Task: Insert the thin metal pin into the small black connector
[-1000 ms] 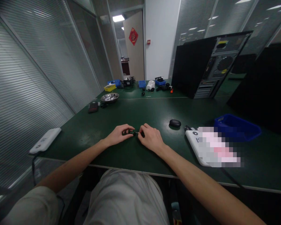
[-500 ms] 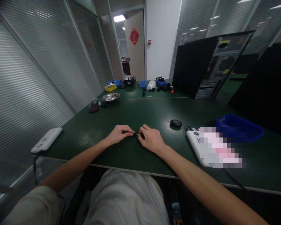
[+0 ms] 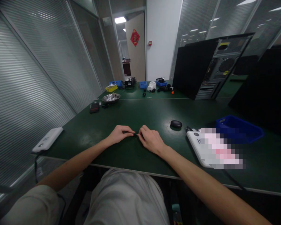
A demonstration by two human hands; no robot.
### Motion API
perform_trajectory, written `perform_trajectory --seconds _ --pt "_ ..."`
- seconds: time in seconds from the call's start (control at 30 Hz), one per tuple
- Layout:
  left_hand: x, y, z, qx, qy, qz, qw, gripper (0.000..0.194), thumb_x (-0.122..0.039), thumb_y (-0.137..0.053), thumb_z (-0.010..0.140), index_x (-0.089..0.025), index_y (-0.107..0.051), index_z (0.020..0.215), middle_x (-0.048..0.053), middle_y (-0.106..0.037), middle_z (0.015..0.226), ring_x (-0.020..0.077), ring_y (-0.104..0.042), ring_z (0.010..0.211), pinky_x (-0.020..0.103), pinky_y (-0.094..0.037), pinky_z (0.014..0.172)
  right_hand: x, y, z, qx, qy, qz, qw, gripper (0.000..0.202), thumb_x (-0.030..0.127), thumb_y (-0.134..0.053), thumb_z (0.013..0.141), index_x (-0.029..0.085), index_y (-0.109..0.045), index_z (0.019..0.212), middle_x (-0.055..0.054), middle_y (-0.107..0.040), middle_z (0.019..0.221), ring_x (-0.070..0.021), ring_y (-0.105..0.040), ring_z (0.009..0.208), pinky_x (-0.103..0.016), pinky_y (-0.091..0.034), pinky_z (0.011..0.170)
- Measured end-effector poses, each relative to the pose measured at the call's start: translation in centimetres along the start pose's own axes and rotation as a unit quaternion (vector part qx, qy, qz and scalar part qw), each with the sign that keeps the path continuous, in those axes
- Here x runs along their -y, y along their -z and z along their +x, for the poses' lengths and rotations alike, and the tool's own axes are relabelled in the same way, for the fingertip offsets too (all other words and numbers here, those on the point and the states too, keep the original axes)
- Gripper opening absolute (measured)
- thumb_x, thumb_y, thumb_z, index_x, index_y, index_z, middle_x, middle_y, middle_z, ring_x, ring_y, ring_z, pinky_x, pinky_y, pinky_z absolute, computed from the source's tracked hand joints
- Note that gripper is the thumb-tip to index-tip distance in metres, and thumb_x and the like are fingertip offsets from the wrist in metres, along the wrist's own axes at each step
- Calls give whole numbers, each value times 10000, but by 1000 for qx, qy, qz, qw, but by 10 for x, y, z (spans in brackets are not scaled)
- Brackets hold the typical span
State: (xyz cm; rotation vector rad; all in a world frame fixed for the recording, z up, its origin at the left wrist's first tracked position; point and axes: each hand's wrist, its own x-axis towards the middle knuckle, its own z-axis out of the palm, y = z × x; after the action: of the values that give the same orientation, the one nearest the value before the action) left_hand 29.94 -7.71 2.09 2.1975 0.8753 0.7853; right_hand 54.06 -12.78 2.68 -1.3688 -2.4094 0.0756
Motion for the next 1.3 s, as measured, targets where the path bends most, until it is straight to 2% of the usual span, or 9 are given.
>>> perform_trajectory --seconds 0.27,0.57,0.83,1.0,1.1,1.17,1.3 --pt "0 -1 -1 1 6 14 1000 203 -339 -735 899 -220 -816 1043 53 -773 1009 184 -692 891 294 -501 825 9 0 4 0 5 -6 1000 209 368 -451 1057 224 -604 1048 -36 -628 1062 -159 -610 781 -287 -338 643" --pt "1 -1 0 -7 28 -2 1000 217 -361 -764 868 -227 -829 1026 51 -794 1049 205 -728 965 297 -516 906 8 -5 6 -7 25 -8 1000 190 323 -438 1053 207 -587 1034 -44 -612 1033 -158 -590 758 -296 -352 644" --pt "0 -5 -1 -22 56 -26 998 233 -373 -790 838 -230 -832 1016 49 -800 1029 213 -739 953 301 -526 895 6 -8 7 -5 39 2 999 183 330 -421 1068 209 -558 1067 -52 -611 1058 -159 -598 777 -290 -369 659" --pt "9 0 2 -38 51 -54 997 257 -385 -780 847 -200 -820 1022 71 -784 1036 206 -722 942 307 -531 882 9 -5 6 -2 30 -14 999 187 336 -430 1061 208 -566 1059 -51 -613 1057 -154 -590 749 -295 -347 635" --pt "18 5 6 -58 44 -12 997 245 -359 -753 875 -198 -810 1049 76 -765 1043 194 -694 909 304 -521 825 11 -5 7 -2 20 -15 1000 186 329 -435 1058 205 -572 1052 -54 -613 1057 -151 -591 745 -293 -345 634" --pt "23 7 8 -51 38 32 997 234 -334 -725 900 -209 -803 1082 70 -757 1031 185 -673 872 307 -508 797 10 -4 7 -4 11 -13 1000 185 327 -439 1056 205 -578 1053 -55 -613 1058 -150 -593 746 -291 -347 638" --pt "27 4 12 -30 -13 88 996 203 -288 -660 951 -231 -792 1095 65 -739 1071 196 -655 974 337 -496 895 8 -3 6 -10 1 -2 1000 183 329 -448 1053 209 -586 1051 -49 -616 1058 -150 -591 749 -289 -346 642"
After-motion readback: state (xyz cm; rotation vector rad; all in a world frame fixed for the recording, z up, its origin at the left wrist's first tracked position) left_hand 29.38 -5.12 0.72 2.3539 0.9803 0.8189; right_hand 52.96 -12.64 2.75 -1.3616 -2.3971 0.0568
